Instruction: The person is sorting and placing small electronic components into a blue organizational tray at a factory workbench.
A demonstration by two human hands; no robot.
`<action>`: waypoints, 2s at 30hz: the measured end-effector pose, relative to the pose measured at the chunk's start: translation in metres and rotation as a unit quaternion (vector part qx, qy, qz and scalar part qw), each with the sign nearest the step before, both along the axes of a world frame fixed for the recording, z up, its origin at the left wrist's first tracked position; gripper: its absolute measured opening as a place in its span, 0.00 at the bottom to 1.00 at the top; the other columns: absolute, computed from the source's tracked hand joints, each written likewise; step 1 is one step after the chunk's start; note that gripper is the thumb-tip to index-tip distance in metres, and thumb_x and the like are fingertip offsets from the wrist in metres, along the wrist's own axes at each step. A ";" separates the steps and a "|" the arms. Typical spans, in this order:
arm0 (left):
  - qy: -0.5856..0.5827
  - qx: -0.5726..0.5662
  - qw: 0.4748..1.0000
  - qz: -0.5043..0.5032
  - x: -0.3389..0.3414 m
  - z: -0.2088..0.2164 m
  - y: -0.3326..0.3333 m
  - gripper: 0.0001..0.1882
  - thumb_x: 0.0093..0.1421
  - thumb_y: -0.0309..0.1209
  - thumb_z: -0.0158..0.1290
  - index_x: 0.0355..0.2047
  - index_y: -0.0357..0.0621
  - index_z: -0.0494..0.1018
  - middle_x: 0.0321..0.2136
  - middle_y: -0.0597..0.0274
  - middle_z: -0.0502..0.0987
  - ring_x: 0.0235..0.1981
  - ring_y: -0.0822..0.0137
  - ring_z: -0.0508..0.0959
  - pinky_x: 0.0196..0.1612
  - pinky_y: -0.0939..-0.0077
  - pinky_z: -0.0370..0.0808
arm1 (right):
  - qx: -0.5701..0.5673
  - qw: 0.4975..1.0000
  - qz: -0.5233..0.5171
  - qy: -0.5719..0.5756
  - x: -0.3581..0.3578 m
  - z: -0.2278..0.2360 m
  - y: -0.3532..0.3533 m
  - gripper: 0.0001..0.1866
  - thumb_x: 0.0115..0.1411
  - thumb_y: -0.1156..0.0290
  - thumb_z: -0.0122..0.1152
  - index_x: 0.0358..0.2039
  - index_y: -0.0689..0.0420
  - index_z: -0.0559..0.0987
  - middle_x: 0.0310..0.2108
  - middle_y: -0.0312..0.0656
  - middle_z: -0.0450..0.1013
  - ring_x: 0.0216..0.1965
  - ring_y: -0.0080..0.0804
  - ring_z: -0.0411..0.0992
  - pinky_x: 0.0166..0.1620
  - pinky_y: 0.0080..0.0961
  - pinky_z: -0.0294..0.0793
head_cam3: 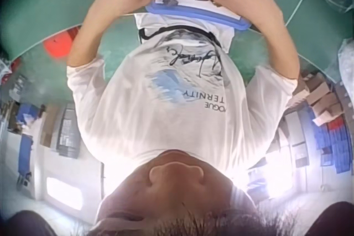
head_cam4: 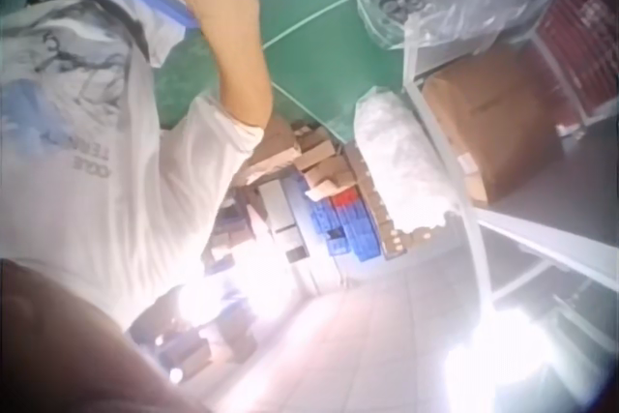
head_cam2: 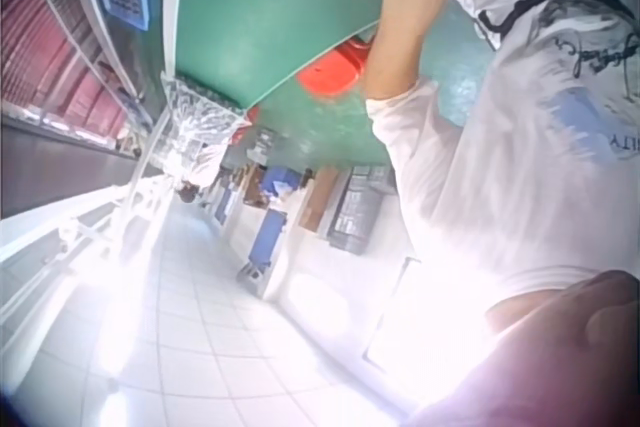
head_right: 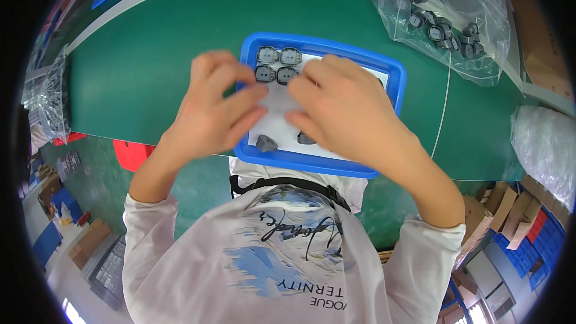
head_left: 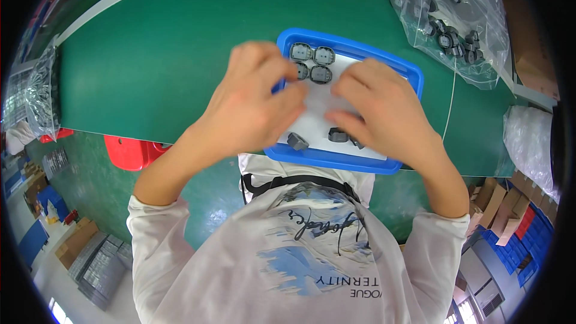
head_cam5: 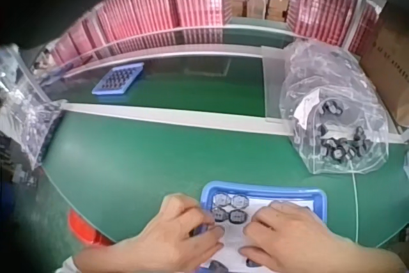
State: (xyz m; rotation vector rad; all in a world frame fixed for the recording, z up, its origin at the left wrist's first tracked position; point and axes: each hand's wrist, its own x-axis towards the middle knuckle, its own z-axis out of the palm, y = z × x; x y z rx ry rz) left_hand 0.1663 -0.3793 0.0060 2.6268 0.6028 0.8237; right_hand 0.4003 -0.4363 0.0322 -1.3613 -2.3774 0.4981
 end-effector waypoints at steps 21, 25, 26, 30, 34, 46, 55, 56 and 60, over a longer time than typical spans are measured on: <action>0.055 -0.027 0.998 0.007 -0.008 -0.009 -0.028 0.15 0.44 0.30 0.69 0.32 0.41 0.79 0.38 0.58 0.73 0.48 0.51 0.70 0.50 0.54 0.68 | 0.015 0.997 -0.035 -0.060 -0.014 -0.015 -0.034 0.10 0.49 0.74 0.71 0.32 0.55 0.79 0.30 0.38 0.70 0.33 0.38 0.72 0.37 0.36 0.73; 0.049 -0.054 0.997 0.031 -0.005 0.000 -0.027 0.11 0.44 0.29 0.67 0.28 0.41 0.78 0.40 0.56 0.73 0.49 0.49 0.69 0.50 0.52 0.67 | 0.014 0.998 -0.040 -0.047 -0.014 -0.016 -0.033 0.09 0.50 0.75 0.70 0.32 0.56 0.79 0.29 0.39 0.70 0.32 0.38 0.72 0.37 0.36 0.73; 0.049 -0.055 0.997 0.029 -0.007 -0.001 -0.026 0.11 0.44 0.29 0.67 0.28 0.41 0.78 0.40 0.56 0.73 0.49 0.49 0.69 0.50 0.52 0.67 | 0.020 0.998 -0.035 -0.046 -0.014 -0.017 -0.034 0.09 0.50 0.76 0.69 0.32 0.56 0.79 0.29 0.39 0.70 0.32 0.38 0.72 0.36 0.36 0.73; 0.061 -0.013 0.998 0.025 -0.011 -0.012 -0.024 0.08 0.45 0.27 0.65 0.27 0.41 0.78 0.42 0.54 0.74 0.49 0.49 0.69 0.50 0.52 0.67 | 0.020 0.999 -0.024 -0.041 -0.017 -0.021 -0.029 0.09 0.50 0.77 0.68 0.32 0.57 0.78 0.29 0.39 0.70 0.32 0.39 0.73 0.35 0.36 0.74; 0.036 0.002 0.996 0.084 -0.001 -0.015 -0.022 0.07 0.46 0.26 0.64 0.27 0.40 0.78 0.43 0.54 0.74 0.48 0.49 0.69 0.50 0.52 0.66 | 0.025 0.999 -0.028 -0.032 -0.021 -0.026 -0.019 0.09 0.50 0.76 0.69 0.32 0.57 0.78 0.29 0.39 0.70 0.32 0.39 0.73 0.35 0.36 0.74; 0.022 -0.032 0.997 0.061 -0.003 -0.010 -0.014 0.14 0.44 0.28 0.68 0.34 0.44 0.80 0.45 0.55 0.74 0.51 0.49 0.69 0.52 0.54 0.67 | 0.013 0.998 -0.057 0.014 0.002 0.009 -0.021 0.13 0.53 0.73 0.70 0.39 0.60 0.80 0.35 0.42 0.76 0.36 0.37 0.76 0.39 0.31 0.76; 0.005 -0.092 0.982 0.167 -0.014 -0.026 -0.031 0.31 0.51 0.22 0.62 0.58 0.42 0.72 0.59 0.49 0.70 0.58 0.47 0.68 0.60 0.55 0.67 | -0.095 0.912 -0.389 0.094 0.121 0.008 -0.118 0.20 0.52 0.78 0.71 0.47 0.61 0.81 0.42 0.41 0.75 0.35 0.29 0.73 0.41 0.25 0.72; 0.013 -0.081 0.979 0.188 -0.014 -0.026 -0.031 0.31 0.52 0.22 0.61 0.59 0.40 0.71 0.60 0.48 0.70 0.59 0.46 0.68 0.61 0.55 0.67 | -0.126 0.914 -0.373 0.100 0.111 0.007 -0.127 0.20 0.51 0.78 0.71 0.47 0.61 0.81 0.43 0.41 0.74 0.36 0.29 0.73 0.41 0.25 0.72; 0.026 -0.089 0.981 0.173 -0.008 -0.025 -0.033 0.31 0.52 0.21 0.60 0.59 0.40 0.71 0.59 0.47 0.70 0.58 0.46 0.69 0.61 0.56 0.66 | -0.110 0.937 -0.324 0.072 0.085 -0.011 -0.141 0.22 0.48 0.79 0.73 0.47 0.61 0.81 0.43 0.42 0.71 0.37 0.31 0.72 0.42 0.28 0.72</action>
